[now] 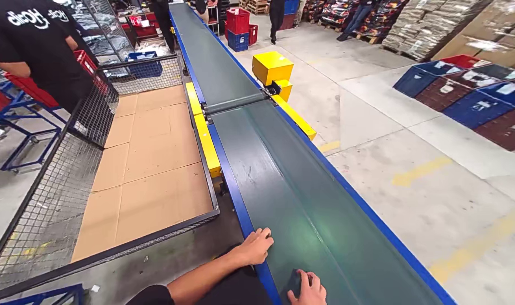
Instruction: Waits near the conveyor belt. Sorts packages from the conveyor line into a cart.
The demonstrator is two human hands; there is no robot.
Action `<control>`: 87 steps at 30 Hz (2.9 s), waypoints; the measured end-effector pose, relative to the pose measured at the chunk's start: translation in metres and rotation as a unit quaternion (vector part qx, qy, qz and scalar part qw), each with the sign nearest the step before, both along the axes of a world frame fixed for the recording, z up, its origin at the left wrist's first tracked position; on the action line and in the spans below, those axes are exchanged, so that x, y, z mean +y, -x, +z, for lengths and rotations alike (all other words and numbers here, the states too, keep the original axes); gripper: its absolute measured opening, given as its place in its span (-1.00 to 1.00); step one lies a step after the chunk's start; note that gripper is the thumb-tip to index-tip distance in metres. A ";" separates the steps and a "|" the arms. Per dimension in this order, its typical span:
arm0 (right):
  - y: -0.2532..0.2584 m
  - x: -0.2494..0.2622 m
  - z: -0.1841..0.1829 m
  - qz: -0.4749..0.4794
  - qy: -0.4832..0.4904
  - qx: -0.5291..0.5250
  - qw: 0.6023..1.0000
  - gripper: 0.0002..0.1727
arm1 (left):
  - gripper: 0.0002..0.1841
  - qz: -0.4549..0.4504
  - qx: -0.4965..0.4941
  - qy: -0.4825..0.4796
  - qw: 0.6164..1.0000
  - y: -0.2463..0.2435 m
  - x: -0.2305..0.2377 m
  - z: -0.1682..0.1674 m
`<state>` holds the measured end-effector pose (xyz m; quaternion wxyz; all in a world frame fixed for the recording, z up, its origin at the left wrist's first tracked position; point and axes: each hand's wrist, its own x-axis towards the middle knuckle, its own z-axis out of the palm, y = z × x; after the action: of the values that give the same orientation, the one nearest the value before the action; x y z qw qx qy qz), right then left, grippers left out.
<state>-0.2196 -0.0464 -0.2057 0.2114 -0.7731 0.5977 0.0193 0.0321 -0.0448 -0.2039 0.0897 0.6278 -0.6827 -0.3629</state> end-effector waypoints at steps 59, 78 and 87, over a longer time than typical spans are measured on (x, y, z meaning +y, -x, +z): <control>-0.014 -0.013 -0.004 -0.383 -0.418 -0.543 0.620 -0.56 | -0.63 -0.169 -0.051 -0.221 0.959 -0.006 -0.042 0.065; -0.010 -0.010 -0.012 -0.365 -0.455 -0.545 0.602 -0.49 | -0.57 -0.246 -0.075 -0.217 0.942 0.022 -0.032 0.062; -0.006 0.004 -0.007 -0.355 -0.475 -0.563 0.575 -0.47 | -0.53 -0.227 -0.091 -0.245 0.938 0.016 -0.034 0.063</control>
<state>-0.2138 -0.0422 -0.2126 0.8323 -0.1430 0.4905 -0.2152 0.0163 -0.0792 -0.1411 -0.2135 0.4892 -0.7022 -0.4711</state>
